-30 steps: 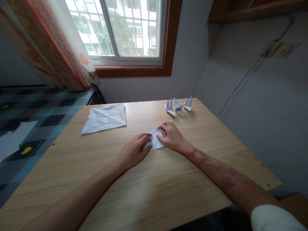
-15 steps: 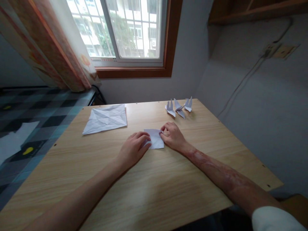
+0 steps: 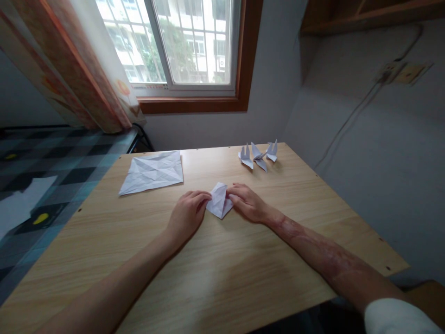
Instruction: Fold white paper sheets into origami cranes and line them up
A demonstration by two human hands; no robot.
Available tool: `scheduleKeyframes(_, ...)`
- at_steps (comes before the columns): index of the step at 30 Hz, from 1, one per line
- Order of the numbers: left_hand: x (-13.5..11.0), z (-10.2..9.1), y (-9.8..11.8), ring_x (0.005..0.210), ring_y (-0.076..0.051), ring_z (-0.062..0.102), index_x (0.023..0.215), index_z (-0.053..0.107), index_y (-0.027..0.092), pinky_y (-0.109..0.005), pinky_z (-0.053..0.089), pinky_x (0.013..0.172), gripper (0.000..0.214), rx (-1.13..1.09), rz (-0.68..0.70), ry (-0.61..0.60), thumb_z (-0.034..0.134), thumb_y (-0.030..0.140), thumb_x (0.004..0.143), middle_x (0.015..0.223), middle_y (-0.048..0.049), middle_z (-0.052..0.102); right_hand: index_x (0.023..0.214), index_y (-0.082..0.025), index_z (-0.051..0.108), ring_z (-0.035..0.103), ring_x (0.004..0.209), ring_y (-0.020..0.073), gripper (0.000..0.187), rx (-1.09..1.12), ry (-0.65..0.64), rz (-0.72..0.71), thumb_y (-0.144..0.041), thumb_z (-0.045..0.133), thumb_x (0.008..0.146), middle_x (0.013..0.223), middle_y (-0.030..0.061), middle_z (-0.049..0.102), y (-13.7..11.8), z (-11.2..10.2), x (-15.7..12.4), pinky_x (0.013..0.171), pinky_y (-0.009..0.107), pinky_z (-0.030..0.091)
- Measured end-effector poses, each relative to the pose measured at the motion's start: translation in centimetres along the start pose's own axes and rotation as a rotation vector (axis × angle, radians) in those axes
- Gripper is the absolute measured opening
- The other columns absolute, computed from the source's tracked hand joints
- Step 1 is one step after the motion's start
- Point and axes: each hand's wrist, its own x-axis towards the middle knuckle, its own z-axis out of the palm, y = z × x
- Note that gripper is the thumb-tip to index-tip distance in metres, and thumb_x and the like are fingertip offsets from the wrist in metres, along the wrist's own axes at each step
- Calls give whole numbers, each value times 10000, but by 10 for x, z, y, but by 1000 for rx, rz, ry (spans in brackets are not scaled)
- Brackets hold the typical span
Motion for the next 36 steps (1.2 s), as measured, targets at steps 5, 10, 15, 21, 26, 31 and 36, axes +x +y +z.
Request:
scheduleKeyframes(5,2,0,0,1027,-277,712,997,766,241,-446,590,959,209,-29,-43,52,568,234,1061,1099,-87,781,1390,-288,712,652,1314,293,326,-184,-140,-122,-251,605,1084,1420,75,748,-10,3,0,1261,515,395)
scheduleKeyframes(10,3,-4,5,1007,-265,706,941,716,231,-422,579,947,200,-88,-87,44,542,223,1039,1052,-78,755,1525,-288,659,615,1366,307,402,-254,-171,-138,-363,579,1138,1519,102,691,-10,4,-1,1219,515,444)
scheduleKeyframes(15,3,-8,11,1002,-283,682,999,715,235,-453,551,950,174,-31,-103,-4,545,255,1027,1059,-74,748,1377,-247,722,625,1335,336,427,-290,-186,-165,-536,685,1065,1450,126,713,-12,2,0,1229,533,443)
scheduleKeyframes(21,0,-2,12,999,-279,670,1030,723,226,-438,555,932,147,6,-51,2,638,169,924,1103,-78,738,1181,-235,748,672,1238,324,298,-331,-125,-233,-495,687,1049,1244,119,769,-10,8,1,1211,520,462)
scheduleKeyframes(26,-1,1,3,1102,-275,701,1059,754,235,-434,561,1011,156,-89,3,-3,606,201,1021,1172,-85,770,1248,-209,717,688,1240,316,359,-301,-123,-311,-504,702,1044,1322,122,767,-5,11,-1,1160,485,511)
scheduleKeyframes(31,0,0,1,1080,-269,725,1034,769,238,-421,569,998,133,-129,-27,-11,646,287,1044,1159,-83,787,1231,-194,715,711,1191,317,378,-306,-123,-287,-519,713,1037,1217,134,788,-5,10,0,1113,481,542)
scheduleKeyframes(36,0,-3,13,1061,-271,725,971,742,220,-413,565,972,170,-133,-46,-24,609,293,1048,1158,-98,786,1130,-237,754,738,1158,276,166,-305,-77,-324,-374,685,1065,1212,88,812,-5,13,1,1115,460,535)
